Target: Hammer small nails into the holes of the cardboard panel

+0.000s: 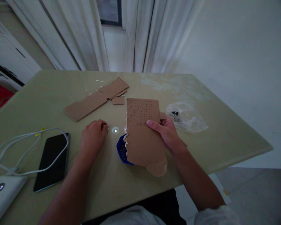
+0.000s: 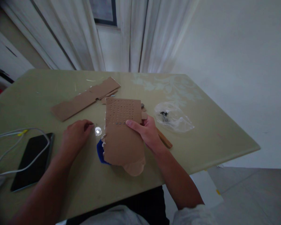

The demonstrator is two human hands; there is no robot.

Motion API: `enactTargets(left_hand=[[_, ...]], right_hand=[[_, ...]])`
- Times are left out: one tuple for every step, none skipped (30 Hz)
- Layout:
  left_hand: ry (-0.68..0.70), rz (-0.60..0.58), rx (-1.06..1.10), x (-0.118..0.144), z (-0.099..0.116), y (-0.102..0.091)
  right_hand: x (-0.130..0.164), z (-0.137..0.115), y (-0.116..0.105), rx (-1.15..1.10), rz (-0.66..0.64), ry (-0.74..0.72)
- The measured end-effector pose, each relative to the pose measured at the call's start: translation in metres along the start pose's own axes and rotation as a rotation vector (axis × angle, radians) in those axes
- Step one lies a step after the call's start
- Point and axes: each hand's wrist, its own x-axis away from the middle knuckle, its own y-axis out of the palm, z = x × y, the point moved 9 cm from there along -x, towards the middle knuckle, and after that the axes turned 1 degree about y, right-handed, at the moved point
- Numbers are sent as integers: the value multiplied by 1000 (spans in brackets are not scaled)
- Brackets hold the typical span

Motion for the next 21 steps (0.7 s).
enactTargets(left_hand=[[7,28,19,0,0,-2],[26,74,53,1,3,-5],[60,139,108,3,7,-11],[115,211,185,6,14,-18],[185,283,278,11,23,-26],[272,344,385,19,33,-34],[362,375,492,27,43,-40],[441,394,576,35,53,-45],[516,397,635,44,63,-50],[583,390,681,53,72,-53],[629,372,712,60,80,-54],[658,357,737,66,85,-55],[673,339,753,69,88,-55],[677,325,763,72,90,-55],[673,316,766,73,91,-55],[663,313,764,73,91,-55],[653,315,760,72,91,-55],[641,317,757,72,91,-56],[630,319,760,72,91,-55],[618,318,772,72,90,-55],[608,314,794,73,90,-54]], right_hand=[[0,0,1,-6,-9,0],[0,0,2,-13,-21,1],[0,1,3,-21,-36,5],[1,1,5,-30,-51,10],[2,1,6,-42,-66,15],[3,1,8,-57,-80,18],[4,1,9,-73,-92,21],[5,0,10,-89,-102,23],[6,0,10,-103,-112,25],[8,-1,11,-113,-120,25],[9,-1,11,-120,-128,24],[10,-1,12,-124,-135,19],[11,-2,13,-126,-144,14],[12,-2,14,-126,-155,12],[13,-2,15,-124,-168,13],[13,-1,16,-121,-182,17],[14,-1,18,-119,-194,21],[14,0,19,-118,-205,24],[15,0,20,-115,-214,28],[15,0,21,-111,-219,30],[15,-1,21,-103,-223,33]])
